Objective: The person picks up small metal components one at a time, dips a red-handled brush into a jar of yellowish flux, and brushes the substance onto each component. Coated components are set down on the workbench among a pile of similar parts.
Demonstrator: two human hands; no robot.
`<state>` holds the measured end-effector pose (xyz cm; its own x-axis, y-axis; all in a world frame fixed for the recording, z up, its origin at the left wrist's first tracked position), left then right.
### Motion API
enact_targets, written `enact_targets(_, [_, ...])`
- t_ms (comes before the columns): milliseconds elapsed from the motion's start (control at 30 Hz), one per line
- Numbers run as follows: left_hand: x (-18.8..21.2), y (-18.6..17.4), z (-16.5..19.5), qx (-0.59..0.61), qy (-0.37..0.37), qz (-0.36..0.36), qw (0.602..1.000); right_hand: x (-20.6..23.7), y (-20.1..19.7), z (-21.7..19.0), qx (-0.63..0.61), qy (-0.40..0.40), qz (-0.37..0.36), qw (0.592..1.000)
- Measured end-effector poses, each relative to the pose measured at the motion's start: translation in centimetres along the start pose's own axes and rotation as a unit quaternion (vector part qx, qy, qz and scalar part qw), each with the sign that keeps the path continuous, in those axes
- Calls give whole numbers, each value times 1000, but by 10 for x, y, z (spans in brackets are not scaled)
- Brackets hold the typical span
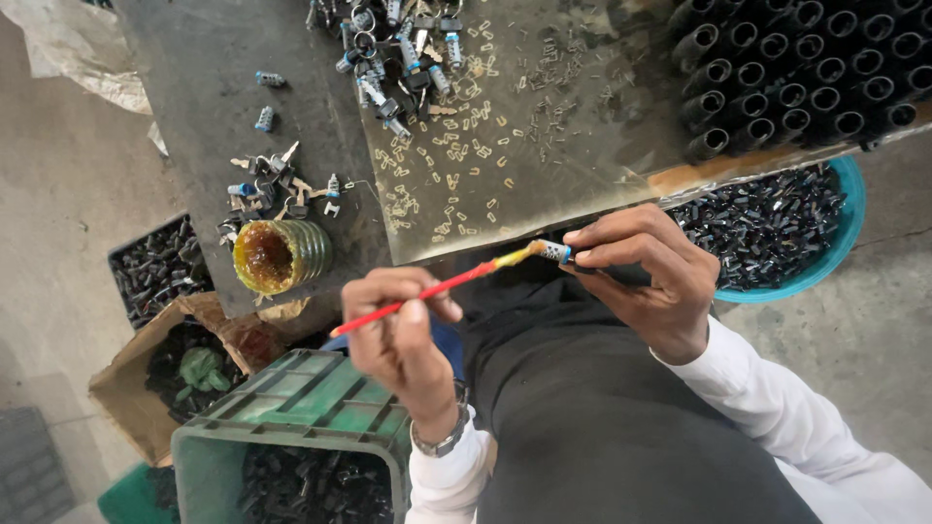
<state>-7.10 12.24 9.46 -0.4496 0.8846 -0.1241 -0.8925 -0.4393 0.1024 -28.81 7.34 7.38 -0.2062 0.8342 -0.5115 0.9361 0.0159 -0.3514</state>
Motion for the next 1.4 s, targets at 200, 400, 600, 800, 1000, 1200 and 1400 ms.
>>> enact_targets(200, [4,-3,-1,53,53,43,996,2,3,1,3,-14,1,1000])
enact_targets(400, [3,-4,-6,-13,37,34,999,4,4,4,8,-17,8,1000])
enact_targets(600, [4,-4,-5,45,14,19,999,4,3,5,10,-18,8,1000])
enact_targets(800, [3,-5,-4,36,43,79,995,5,5,7,5,-22,15,1000])
enact_targets(1000, [-4,-26,6,14,81,140,987,14,4,15,-18,5,5,1000])
enact_targets(1200, [-24,-104,20,-203,233,346,886,44,-9,32,-36,124,-4,992])
enact_targets(1400, [-35,-143,6,-241,222,394,859,113,-49,91,21,255,39,966])
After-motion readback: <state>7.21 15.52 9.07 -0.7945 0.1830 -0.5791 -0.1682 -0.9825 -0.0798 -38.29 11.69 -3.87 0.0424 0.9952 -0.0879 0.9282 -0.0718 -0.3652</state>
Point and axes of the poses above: each hand's wrist, its own x-axis away from the middle knuckle, its own y-axis out of the palm, z = x × y, the point moved 2 cm from there along -x, towards the middle knuckle, and after that the axes turned 3 degrees about -y, right-handed, at the moved point
